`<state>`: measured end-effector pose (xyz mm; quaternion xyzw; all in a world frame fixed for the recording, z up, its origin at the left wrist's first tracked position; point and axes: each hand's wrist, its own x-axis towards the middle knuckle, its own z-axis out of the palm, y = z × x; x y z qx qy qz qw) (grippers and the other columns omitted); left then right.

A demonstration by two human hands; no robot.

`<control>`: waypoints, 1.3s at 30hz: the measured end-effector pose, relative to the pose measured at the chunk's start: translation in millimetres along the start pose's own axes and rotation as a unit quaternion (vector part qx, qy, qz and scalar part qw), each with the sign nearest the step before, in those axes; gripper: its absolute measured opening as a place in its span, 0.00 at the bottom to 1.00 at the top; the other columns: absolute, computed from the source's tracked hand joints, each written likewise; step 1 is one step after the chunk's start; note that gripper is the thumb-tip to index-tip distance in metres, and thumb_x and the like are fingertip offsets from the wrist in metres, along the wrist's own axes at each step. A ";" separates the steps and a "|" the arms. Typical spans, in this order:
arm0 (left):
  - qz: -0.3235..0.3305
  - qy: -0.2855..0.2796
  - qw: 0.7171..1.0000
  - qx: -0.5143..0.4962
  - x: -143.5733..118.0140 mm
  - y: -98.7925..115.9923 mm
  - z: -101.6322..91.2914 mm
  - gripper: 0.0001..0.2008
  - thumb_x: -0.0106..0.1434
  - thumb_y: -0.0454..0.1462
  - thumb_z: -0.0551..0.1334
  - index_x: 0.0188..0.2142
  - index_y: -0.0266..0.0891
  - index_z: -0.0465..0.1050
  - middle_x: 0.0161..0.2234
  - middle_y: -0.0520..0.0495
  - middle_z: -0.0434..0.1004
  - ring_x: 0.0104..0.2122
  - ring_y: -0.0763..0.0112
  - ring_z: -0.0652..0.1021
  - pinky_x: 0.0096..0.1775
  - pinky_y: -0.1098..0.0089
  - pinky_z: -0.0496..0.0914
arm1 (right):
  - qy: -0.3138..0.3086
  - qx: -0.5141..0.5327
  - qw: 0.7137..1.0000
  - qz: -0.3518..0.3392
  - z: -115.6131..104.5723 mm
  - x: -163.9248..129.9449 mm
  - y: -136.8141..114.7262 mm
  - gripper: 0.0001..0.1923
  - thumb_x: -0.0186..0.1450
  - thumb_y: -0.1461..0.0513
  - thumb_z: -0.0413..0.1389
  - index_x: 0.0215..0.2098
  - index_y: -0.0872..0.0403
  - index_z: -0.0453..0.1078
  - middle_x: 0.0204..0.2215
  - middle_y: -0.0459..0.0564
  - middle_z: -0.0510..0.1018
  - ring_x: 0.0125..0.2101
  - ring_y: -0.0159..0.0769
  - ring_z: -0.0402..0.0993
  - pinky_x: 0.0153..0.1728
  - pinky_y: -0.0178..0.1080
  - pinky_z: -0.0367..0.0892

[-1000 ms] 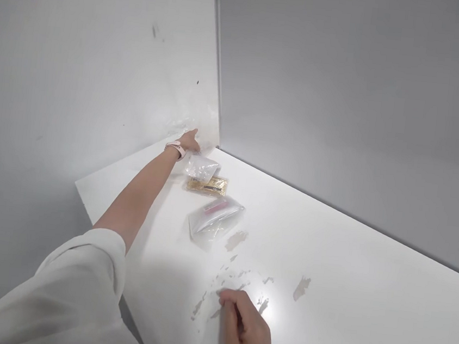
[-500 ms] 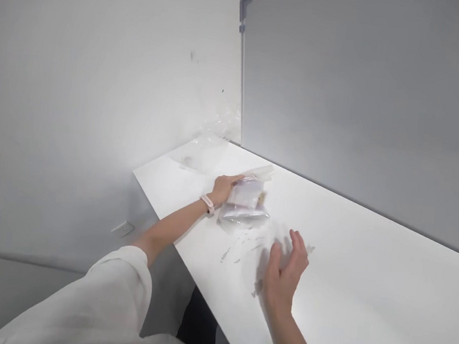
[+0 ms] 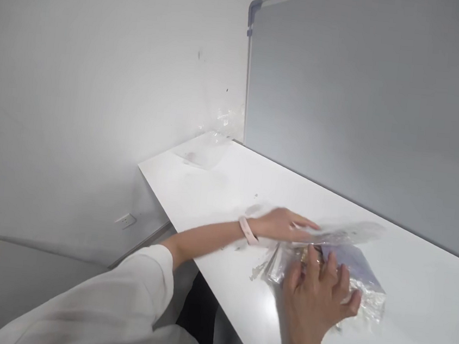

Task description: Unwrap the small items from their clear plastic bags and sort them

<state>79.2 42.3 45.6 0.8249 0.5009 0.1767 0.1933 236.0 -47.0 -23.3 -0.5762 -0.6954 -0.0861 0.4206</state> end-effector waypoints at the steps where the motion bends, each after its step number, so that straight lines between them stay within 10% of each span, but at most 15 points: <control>1: -0.052 0.034 0.998 0.000 -4.2 -17.6 -23.6 0.19 0.72 0.43 0.53 0.59 0.55 0.71 0.55 0.56 0.78 0.50 0.68 0.79 0.51 0.68 0.72 | -0.034 -0.003 0.999 0.016 -1.4 1.7 1.8 0.21 0.68 0.57 0.49 0.58 0.47 0.70 0.63 0.59 0.67 0.64 0.62 0.58 0.57 0.70 0.46; 4: -0.282 0.122 0.945 0.110 -33.7 -91.4 -104.7 0.20 0.69 0.33 0.54 0.58 0.46 0.72 0.57 0.46 0.76 0.57 0.60 0.74 0.60 0.57 0.66 | -0.091 0.005 0.994 0.057 -5.7 10.1 -3.4 0.22 0.70 0.56 0.45 0.58 0.46 0.70 0.66 0.58 0.63 0.66 0.61 0.53 0.58 0.73 0.41; 9: -0.423 0.081 0.879 0.207 -107.3 -203.2 -196.9 0.31 0.59 0.28 0.65 0.61 0.40 0.66 0.71 0.35 0.48 0.70 0.44 0.49 0.64 0.39 0.51 | -0.093 0.043 0.990 0.099 -12.5 20.7 -25.3 0.24 0.71 0.55 0.42 0.59 0.44 0.69 0.67 0.56 0.61 0.68 0.62 0.50 0.58 0.75 0.37; 20: -0.510 0.076 0.831 0.210 -132.2 -261.5 -195.8 0.22 0.65 0.40 0.64 0.56 0.33 0.68 0.51 0.32 0.76 0.54 0.52 0.73 0.56 0.57 0.64 | -0.064 0.014 0.994 0.083 -3.3 16.2 -21.4 0.23 0.70 0.57 0.46 0.61 0.43 0.68 0.66 0.56 0.65 0.67 0.62 0.54 0.59 0.74 0.40; 29: -0.556 0.330 0.740 0.188 -172.1 -199.0 -174.7 0.23 0.76 0.34 0.38 0.66 0.30 0.49 0.57 0.33 0.72 0.55 0.58 0.73 0.53 0.59 0.66 | -0.073 0.018 0.992 0.100 -2.9 14.9 -18.7 0.21 0.70 0.55 0.45 0.56 0.46 0.72 0.65 0.55 0.66 0.68 0.56 0.53 0.61 0.70 0.40; 33: -0.394 0.463 0.789 0.094 -192.9 -124.6 -111.7 0.25 0.76 0.41 0.35 0.65 0.40 0.56 0.61 0.38 0.69 0.62 0.56 0.69 0.58 0.51 0.67 | -0.070 0.021 0.993 0.095 -2.9 12.6 -16.8 0.21 0.71 0.58 0.46 0.58 0.49 0.71 0.66 0.57 0.64 0.68 0.56 0.51 0.62 0.70 0.39; 36: -0.209 0.440 0.873 -0.021 -205.7 -59.0 -28.7 0.20 0.76 0.47 0.42 0.54 0.48 0.69 0.55 0.45 0.76 0.58 0.59 0.75 0.60 0.50 0.70 | -0.083 0.018 0.992 0.094 -1.2 9.7 -14.9 0.22 0.69 0.60 0.49 0.59 0.54 0.71 0.66 0.61 0.64 0.68 0.59 0.49 0.62 0.72 0.38; 39: 0.012 0.303 0.939 -0.161 -217.1 -2.8 43.0 0.17 0.76 0.45 0.46 0.51 0.45 0.71 0.54 0.44 0.78 0.59 0.61 0.75 0.58 0.50 0.74 | -0.103 0.008 0.990 0.097 1.6 10.4 -11.0 0.22 0.69 0.61 0.49 0.59 0.55 0.71 0.66 0.62 0.63 0.69 0.58 0.47 0.63 0.70 0.36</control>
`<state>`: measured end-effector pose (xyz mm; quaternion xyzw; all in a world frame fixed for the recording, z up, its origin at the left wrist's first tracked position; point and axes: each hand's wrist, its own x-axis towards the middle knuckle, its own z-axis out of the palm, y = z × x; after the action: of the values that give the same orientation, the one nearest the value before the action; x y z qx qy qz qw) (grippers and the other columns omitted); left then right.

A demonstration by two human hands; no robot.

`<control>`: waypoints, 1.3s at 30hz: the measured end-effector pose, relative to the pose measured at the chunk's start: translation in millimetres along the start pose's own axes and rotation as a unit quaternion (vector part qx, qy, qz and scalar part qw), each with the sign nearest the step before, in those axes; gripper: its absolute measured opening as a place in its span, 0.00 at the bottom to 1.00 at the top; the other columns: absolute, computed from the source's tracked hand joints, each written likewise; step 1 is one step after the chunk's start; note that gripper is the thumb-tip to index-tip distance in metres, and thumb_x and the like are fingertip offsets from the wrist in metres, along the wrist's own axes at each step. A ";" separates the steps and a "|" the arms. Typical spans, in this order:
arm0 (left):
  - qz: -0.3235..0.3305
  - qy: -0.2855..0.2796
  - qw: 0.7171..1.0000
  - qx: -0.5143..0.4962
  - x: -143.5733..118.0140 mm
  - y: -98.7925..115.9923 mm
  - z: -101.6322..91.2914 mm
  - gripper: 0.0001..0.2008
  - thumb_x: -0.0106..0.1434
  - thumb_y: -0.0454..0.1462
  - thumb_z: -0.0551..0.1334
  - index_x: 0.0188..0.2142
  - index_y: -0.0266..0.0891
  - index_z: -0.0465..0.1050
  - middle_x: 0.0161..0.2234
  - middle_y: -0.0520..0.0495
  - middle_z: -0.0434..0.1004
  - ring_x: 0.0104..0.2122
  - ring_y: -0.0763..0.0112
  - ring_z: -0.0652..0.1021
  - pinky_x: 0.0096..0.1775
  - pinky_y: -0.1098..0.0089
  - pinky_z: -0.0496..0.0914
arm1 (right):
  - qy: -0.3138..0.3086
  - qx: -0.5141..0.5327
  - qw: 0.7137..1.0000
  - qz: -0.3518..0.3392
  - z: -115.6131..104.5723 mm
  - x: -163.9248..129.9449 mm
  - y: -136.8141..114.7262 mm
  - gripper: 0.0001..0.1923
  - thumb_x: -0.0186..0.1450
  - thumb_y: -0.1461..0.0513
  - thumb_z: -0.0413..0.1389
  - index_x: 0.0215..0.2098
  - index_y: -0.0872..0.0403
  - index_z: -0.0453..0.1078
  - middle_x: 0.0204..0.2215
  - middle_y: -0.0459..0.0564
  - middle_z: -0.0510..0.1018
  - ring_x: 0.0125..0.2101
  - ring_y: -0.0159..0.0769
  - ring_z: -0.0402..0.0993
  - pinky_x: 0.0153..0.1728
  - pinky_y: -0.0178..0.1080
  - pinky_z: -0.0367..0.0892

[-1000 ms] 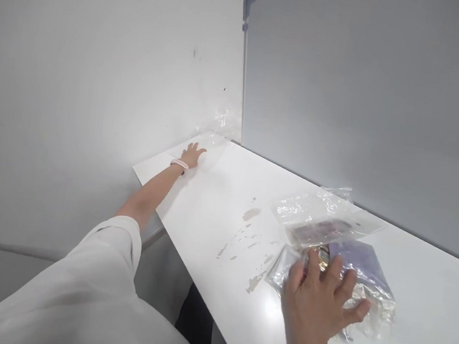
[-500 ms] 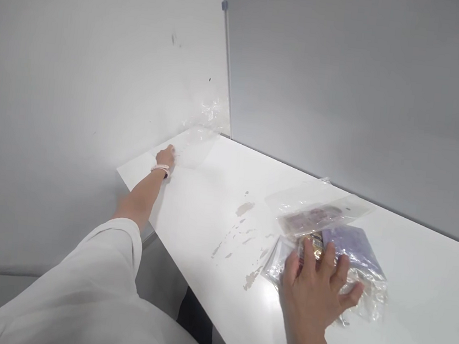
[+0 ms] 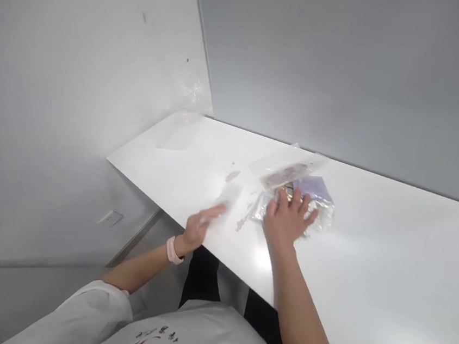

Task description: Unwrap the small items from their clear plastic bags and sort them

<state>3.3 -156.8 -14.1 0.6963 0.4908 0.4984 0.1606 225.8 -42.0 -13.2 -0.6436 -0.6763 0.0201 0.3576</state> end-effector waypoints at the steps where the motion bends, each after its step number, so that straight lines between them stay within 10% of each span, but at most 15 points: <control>1: 0.028 -0.049 0.998 -0.032 -12.3 9.1 14.1 0.17 0.76 0.43 0.46 0.50 0.44 0.71 0.54 0.43 0.78 0.60 0.61 0.74 0.58 0.51 0.74 | -0.005 -0.003 1.000 0.001 -0.2 1.9 1.4 0.22 0.69 0.61 0.49 0.58 0.56 0.71 0.66 0.62 0.63 0.69 0.57 0.47 0.64 0.69 0.35; 5: 0.037 -0.106 0.992 -0.062 -35.2 33.7 34.4 0.16 0.76 0.38 0.46 0.51 0.44 0.71 0.53 0.43 0.79 0.61 0.63 0.72 0.59 0.53 0.74 | -0.004 0.035 0.999 0.002 -14.4 2.9 3.4 0.24 0.70 0.59 0.48 0.61 0.58 0.68 0.67 0.63 0.60 0.69 0.55 0.47 0.66 0.64 0.37; 10: -0.037 -0.018 0.994 -0.099 -61.4 60.7 40.6 0.16 0.76 0.40 0.46 0.49 0.44 0.71 0.54 0.43 0.79 0.60 0.62 0.74 0.60 0.51 0.72 | -0.013 0.250 0.967 0.055 -61.5 -58.7 -7.9 0.22 0.72 0.52 0.46 0.54 0.56 0.70 0.55 0.60 0.73 0.57 0.44 0.67 0.59 0.51 0.63; 15: -0.006 -0.005 0.992 -0.126 -98.8 101.9 69.8 0.15 0.75 0.41 0.47 0.47 0.44 0.72 0.57 0.42 0.76 0.60 0.59 0.74 0.58 0.46 0.73 | -0.235 0.517 0.757 0.323 -114.4 -123.9 -15.2 0.32 0.64 0.42 0.56 0.57 0.52 0.67 0.40 0.53 0.81 0.37 0.42 0.79 0.34 0.43 0.76; 19: 0.076 -0.095 0.986 -0.111 -101.7 134.8 91.0 0.15 0.75 0.38 0.46 0.45 0.45 0.72 0.58 0.45 0.75 0.61 0.62 0.73 0.58 0.49 0.74 | -0.381 0.609 0.612 0.330 -145.2 -123.4 -7.7 0.25 0.60 0.48 0.63 0.45 0.60 0.75 0.34 0.54 0.82 0.34 0.41 0.80 0.33 0.39 0.75; 28: 0.013 -0.136 0.991 0.006 -86.2 150.5 119.7 0.25 0.69 0.35 0.57 0.64 0.48 0.58 0.66 0.39 0.63 0.66 0.56 0.65 0.63 0.47 0.67 | 0.022 0.544 0.752 0.372 -180.2 -72.8 120.9 0.21 0.56 0.54 0.65 0.44 0.50 0.66 0.27 0.41 0.79 0.27 0.36 0.78 0.34 0.42 0.77; 39: 0.007 -0.303 0.953 0.016 -14.5 203.0 220.1 0.44 0.59 0.43 0.69 0.70 0.46 0.50 0.73 0.38 0.43 0.72 0.47 0.46 0.68 0.44 0.52 | -0.057 0.715 0.625 0.309 -188.1 -90.0 154.1 0.32 0.66 0.35 0.47 0.54 0.46 0.70 0.47 0.49 0.80 0.50 0.42 0.77 0.52 0.50 0.74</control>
<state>296.7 -205.3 23.5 0.8202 0.4222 0.2573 0.2877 446.0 -176.9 10.3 -0.3544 -0.2302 0.6429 0.6389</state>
